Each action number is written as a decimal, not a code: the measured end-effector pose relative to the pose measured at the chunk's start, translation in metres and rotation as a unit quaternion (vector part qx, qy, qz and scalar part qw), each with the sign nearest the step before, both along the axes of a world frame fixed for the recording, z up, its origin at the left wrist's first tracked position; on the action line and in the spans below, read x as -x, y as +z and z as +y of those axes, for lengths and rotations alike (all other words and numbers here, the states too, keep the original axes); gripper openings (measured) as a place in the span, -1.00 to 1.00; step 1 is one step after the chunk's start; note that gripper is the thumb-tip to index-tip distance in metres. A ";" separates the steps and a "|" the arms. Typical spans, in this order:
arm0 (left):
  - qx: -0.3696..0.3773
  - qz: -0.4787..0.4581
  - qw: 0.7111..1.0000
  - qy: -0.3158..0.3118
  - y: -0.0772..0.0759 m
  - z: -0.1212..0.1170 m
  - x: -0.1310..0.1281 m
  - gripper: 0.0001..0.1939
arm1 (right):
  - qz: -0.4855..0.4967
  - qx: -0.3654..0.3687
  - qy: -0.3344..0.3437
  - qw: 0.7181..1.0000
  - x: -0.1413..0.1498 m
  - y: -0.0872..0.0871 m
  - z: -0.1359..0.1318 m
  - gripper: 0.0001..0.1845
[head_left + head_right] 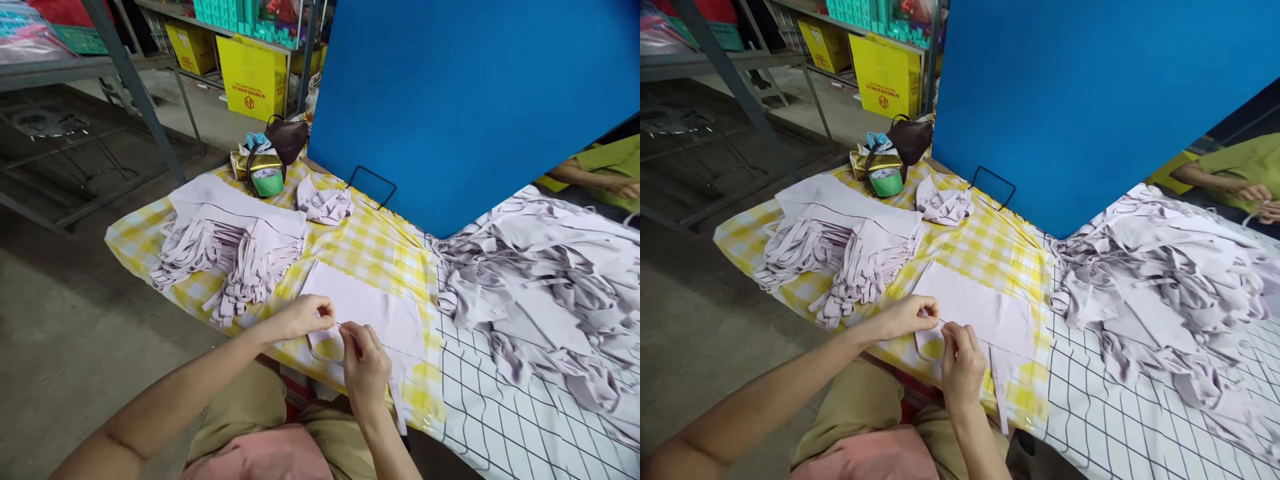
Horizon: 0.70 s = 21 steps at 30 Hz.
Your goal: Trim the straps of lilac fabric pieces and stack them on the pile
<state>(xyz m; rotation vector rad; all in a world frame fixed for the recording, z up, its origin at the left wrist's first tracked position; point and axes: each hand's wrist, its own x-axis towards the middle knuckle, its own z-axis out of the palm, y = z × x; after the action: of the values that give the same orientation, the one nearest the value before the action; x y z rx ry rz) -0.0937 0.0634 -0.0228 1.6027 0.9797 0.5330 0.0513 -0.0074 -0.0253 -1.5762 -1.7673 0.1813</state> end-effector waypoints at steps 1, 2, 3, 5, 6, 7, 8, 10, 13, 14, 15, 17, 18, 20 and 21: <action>-0.084 0.040 0.996 -0.002 -0.003 0.001 -0.002 -0.93 | 0.018 0.026 -0.010 0.999 -0.003 -0.001 0.004 -0.75; -0.170 0.081 0.982 -0.012 -0.006 0.003 -0.004 -0.89 | 0.035 0.056 -0.018 0.998 -0.006 -0.003 0.007 -0.74; -0.249 0.120 0.961 -0.032 -0.009 0.005 -0.006 -0.86 | 0.052 0.085 -0.025 0.995 -0.010 -0.004 0.011 -0.72; -0.364 0.180 0.909 -0.090 -0.016 0.008 -0.010 -0.86 | 0.080 0.139 -0.038 0.986 -0.015 -0.006 0.018 -0.70; -0.402 0.203 0.886 -0.116 -0.018 0.010 -0.012 -0.89 | 0.094 0.164 -0.046 0.981 -0.018 -0.007 0.021 -0.69; -0.428 0.220 0.866 -0.137 -0.021 0.012 -0.014 -0.91 | 0.108 0.191 -0.056 0.974 -0.019 -0.008 0.023 -0.68; -0.447 0.232 0.850 -0.154 -0.023 0.014 -0.015 -0.91 | 0.120 0.219 -0.067 0.966 -0.021 -0.009 0.025 -0.67; -0.468 0.244 0.831 -0.176 -0.025 0.017 -0.017 -0.89 | 0.137 0.267 -0.082 0.950 -0.023 -0.009 0.028 -0.65; -0.468 0.243 0.832 -0.171 -0.027 0.021 -0.018 -0.88 | 0.130 0.293 -0.075 0.944 -0.025 -0.009 0.030 -0.59; -0.458 0.239 0.841 -0.162 -0.027 0.022 -0.018 -0.88 | 0.121 0.289 -0.064 0.947 -0.026 -0.009 0.032 -0.58; -0.443 0.233 0.852 -0.152 -0.028 0.024 -0.018 -0.88 | 0.107 0.283 -0.051 0.952 -0.027 -0.009 0.033 -0.58; -0.406 0.216 0.878 -0.134 -0.029 0.026 -0.019 -0.89 | 0.063 0.265 -0.025 0.962 -0.028 -0.009 0.035 -0.59; -0.388 0.204 0.890 -0.127 -0.030 0.028 -0.019 -0.89 | 0.033 0.253 -0.014 0.967 -0.028 -0.009 0.036 -0.60; -0.359 0.180 0.908 -0.115 -0.032 0.031 -0.019 -0.89 | -0.033 0.224 0.004 0.974 -0.029 -0.010 0.038 -0.64; -0.350 0.171 0.915 -0.110 -0.033 0.032 -0.019 -0.89 | -0.065 0.210 0.011 0.976 -0.029 -0.010 0.038 -0.65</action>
<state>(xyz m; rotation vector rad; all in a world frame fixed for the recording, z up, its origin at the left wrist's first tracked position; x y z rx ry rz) -0.0744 0.0953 -0.0559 2.4843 0.8857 0.4798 0.0805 0.0309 -0.0351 -1.9001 -1.9363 0.4997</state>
